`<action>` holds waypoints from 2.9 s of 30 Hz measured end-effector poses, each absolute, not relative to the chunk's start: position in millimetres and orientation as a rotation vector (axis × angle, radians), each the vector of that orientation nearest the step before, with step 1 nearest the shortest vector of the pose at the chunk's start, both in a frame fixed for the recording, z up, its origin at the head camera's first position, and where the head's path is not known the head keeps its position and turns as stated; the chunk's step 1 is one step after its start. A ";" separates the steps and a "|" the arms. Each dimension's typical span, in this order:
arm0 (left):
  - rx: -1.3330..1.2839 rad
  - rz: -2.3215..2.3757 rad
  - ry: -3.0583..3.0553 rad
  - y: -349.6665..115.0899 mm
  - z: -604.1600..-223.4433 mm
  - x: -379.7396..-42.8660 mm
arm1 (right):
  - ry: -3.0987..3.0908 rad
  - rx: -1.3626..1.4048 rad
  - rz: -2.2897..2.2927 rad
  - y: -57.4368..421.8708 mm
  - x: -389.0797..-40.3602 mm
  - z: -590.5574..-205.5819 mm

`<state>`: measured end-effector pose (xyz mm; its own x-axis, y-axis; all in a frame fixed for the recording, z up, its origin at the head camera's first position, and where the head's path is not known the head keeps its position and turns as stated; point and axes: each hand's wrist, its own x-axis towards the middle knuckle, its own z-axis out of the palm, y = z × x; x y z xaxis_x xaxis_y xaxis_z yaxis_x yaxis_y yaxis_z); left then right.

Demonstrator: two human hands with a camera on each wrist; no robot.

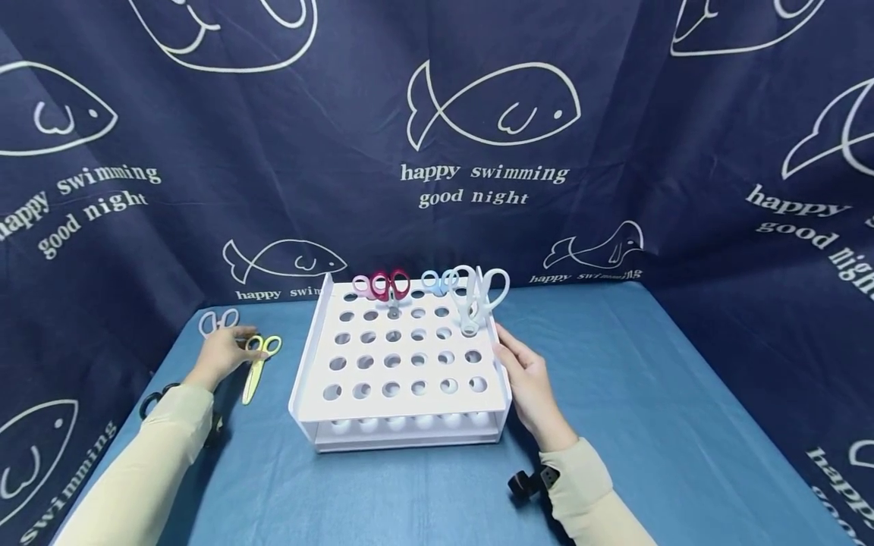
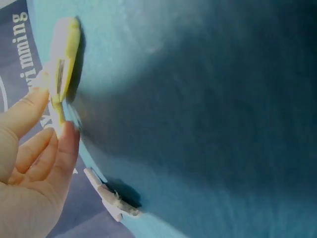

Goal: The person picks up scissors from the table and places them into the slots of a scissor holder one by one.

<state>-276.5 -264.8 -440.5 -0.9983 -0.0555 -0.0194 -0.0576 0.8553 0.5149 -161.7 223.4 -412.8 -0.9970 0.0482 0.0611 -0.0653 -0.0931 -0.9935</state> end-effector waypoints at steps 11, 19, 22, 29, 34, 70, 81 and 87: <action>-0.186 0.999 2.978 -277.4 -424.6 -267.8 | -2.064 0.061 2.247 225.8 -162.1 -414.2; -0.294 1.393 2.752 -281.2 -419.0 -264.9 | -2.069 0.051 2.254 225.9 -162.0 -413.8; -0.301 1.478 2.699 -282.6 -416.8 -263.7 | -2.066 0.056 2.257 225.9 -161.9 -414.9; -0.248 1.600 2.624 -280.8 -403.9 -258.6 | -2.073 0.049 2.249 225.8 -161.7 -415.1; -0.198 1.630 2.591 -282.0 -395.7 -256.1 | -2.080 0.044 2.246 225.9 -161.6 -414.5; -0.308 2.041 2.689 -262.9 -329.5 -242.5 | -2.077 0.075 2.255 225.7 -163.0 -414.7; -0.223 2.161 2.734 -241.3 -302.8 -233.1 | -2.057 0.060 2.293 226.2 -162.3 -414.8; -0.129 2.367 2.601 -227.8 -287.3 -234.2 | -2.025 0.065 2.321 226.8 -163.3 -416.8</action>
<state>-234.2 -227.8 -287.3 -0.9272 -0.2997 0.2246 0.1954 0.1244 0.9728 -163.3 226.8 -416.8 -0.9973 0.0175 0.0712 -0.0730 -0.1349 -0.9882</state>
